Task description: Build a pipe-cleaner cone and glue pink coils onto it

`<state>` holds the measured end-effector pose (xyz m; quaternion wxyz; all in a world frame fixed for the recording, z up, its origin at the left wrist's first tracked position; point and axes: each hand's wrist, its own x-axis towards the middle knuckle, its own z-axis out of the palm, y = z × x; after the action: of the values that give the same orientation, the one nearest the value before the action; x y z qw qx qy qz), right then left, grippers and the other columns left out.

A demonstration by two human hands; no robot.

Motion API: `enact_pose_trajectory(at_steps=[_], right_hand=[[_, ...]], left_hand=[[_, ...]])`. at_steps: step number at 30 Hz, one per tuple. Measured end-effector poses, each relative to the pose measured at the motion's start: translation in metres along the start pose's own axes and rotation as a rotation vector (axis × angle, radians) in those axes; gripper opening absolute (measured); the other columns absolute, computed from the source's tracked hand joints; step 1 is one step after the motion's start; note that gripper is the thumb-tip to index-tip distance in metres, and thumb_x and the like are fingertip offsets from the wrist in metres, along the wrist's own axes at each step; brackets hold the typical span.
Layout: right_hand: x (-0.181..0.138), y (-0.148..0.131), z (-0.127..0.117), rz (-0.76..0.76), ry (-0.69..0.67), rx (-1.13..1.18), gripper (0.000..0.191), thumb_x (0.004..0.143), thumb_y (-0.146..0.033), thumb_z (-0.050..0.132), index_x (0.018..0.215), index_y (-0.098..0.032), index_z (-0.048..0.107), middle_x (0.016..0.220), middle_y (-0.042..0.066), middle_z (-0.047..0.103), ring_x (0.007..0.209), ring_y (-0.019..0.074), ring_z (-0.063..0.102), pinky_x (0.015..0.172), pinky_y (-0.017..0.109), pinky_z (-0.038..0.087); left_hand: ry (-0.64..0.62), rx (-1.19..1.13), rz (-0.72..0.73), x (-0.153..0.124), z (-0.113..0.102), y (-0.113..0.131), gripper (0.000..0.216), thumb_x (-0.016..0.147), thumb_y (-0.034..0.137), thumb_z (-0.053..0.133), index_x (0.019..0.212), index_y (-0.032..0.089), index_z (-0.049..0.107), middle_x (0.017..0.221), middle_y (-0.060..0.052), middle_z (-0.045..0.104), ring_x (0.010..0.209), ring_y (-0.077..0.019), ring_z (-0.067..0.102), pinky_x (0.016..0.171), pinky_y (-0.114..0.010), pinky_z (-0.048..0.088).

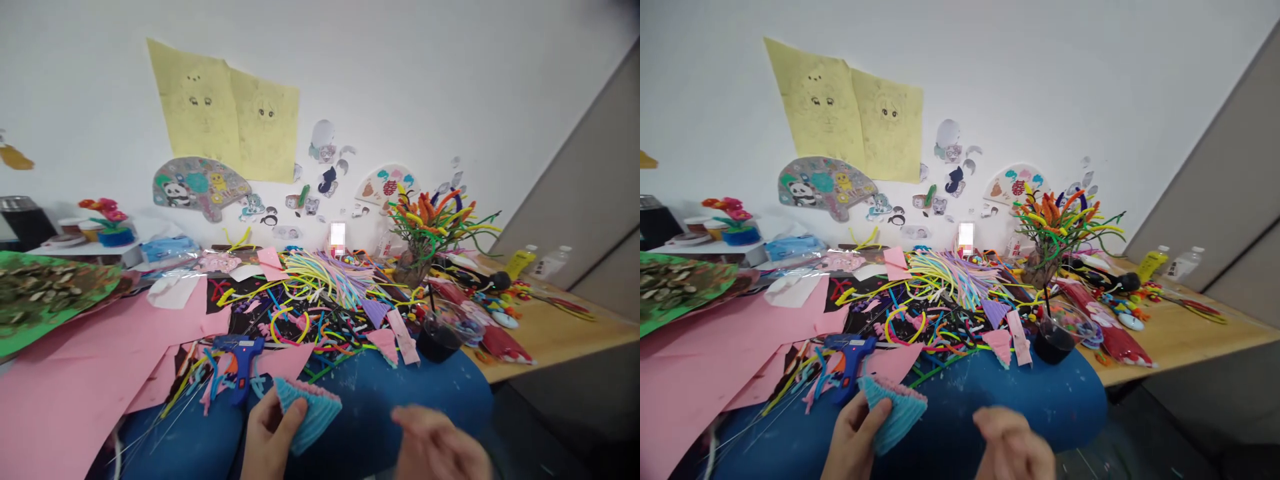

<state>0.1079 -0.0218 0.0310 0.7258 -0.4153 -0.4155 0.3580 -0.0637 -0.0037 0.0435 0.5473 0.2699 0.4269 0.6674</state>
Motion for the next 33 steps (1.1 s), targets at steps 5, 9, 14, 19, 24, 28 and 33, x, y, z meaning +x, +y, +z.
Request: enact_pose_trajectory(at_steps=[5, 9, 14, 19, 24, 28, 33], right_hand=[[0.009, 0.027, 0.036, 0.033, -0.039, 0.149, 0.04, 0.073, -0.048, 0.078, 0.108, -0.033, 0.066, 0.102, 0.004, 0.07, 0.094, 0.0252, 0.066, 0.087, 0.041, 0.051], [-0.007, 0.024, 0.055, 0.149, -0.192, 0.119, 0.048, 0.068, -0.044, 0.081, 0.111, -0.027, 0.068, 0.098, 0.005, 0.071, 0.094, 0.0247, 0.066, 0.087, 0.035, 0.052], [-0.02, 0.016, 0.065, 0.173, -0.141, 0.042, 0.023, 0.068, -0.035, 0.08, 0.088, -0.025, 0.073, 0.084, 0.002, 0.069, 0.082, 0.0221, 0.064, 0.078, 0.03, 0.053], [-0.018, 0.013, 0.068, 0.111, -0.069, 0.107, 0.016, 0.069, -0.036, 0.082, 0.08, -0.027, 0.075, 0.078, 0.0, 0.067, 0.076, 0.0185, 0.062, 0.073, 0.025, 0.051], [-0.01, 0.024, 0.057, -0.007, -0.162, 0.135, 0.01, 0.076, -0.035, 0.079, 0.084, -0.029, 0.075, 0.08, 0.0, 0.066, 0.078, 0.0177, 0.061, 0.074, 0.024, 0.051], [-0.007, 0.03, 0.054, -0.03, -0.206, 0.133, 0.009, 0.078, -0.032, 0.078, 0.085, -0.028, 0.075, 0.082, 0.002, 0.065, 0.08, 0.0182, 0.061, 0.074, 0.025, 0.051], [-0.007, 0.031, 0.061, -0.052, -0.239, 0.181, 0.012, 0.077, -0.036, 0.078, 0.083, -0.026, 0.074, 0.078, 0.001, 0.062, 0.076, 0.0171, 0.058, 0.071, 0.024, 0.05]], left_hand=[[-0.004, -0.064, 0.036, -0.006, 0.01, 0.003, 0.039, 0.057, 0.047, 0.087, 0.077, 0.015, 0.077, 0.071, -0.005, 0.075, 0.068, -0.021, 0.068, 0.064, -0.025, 0.054], [0.031, -0.071, 0.05, -0.009, 0.011, 0.005, 0.04, 0.055, 0.048, 0.087, 0.076, 0.015, 0.076, 0.069, -0.005, 0.074, 0.067, -0.0212, 0.068, 0.066, -0.026, 0.056], [0.05, -0.02, 0.098, -0.01, 0.006, 0.004, 0.038, 0.056, 0.048, 0.087, 0.071, 0.015, 0.075, 0.066, -0.005, 0.074, 0.063, -0.0182, 0.066, 0.061, -0.021, 0.053], [-0.035, 0.024, 0.19, -0.007, -0.002, -0.003, 0.043, 0.058, 0.055, 0.084, 0.072, 0.015, 0.076, 0.067, -0.006, 0.071, 0.065, -0.0183, 0.063, 0.062, -0.021, 0.052], [-0.022, -0.055, 0.218, -0.002, -0.014, -0.004, 0.05, 0.057, 0.058, 0.083, 0.087, 0.018, 0.077, 0.079, -0.006, 0.072, 0.071, -0.0184, 0.064, 0.063, -0.02, 0.051], [-0.061, 0.004, 0.223, 0.004, -0.025, 0.0, 0.035, 0.063, 0.047, 0.084, 0.081, 0.018, 0.077, 0.076, -0.005, 0.07, 0.071, -0.0177, 0.063, 0.061, -0.019, 0.05], [-0.009, 0.017, 0.196, 0.007, -0.03, 0.002, 0.033, 0.062, 0.044, 0.084, 0.078, 0.016, 0.076, 0.078, -0.007, 0.071, 0.075, -0.0202, 0.065, 0.065, -0.021, 0.052]])
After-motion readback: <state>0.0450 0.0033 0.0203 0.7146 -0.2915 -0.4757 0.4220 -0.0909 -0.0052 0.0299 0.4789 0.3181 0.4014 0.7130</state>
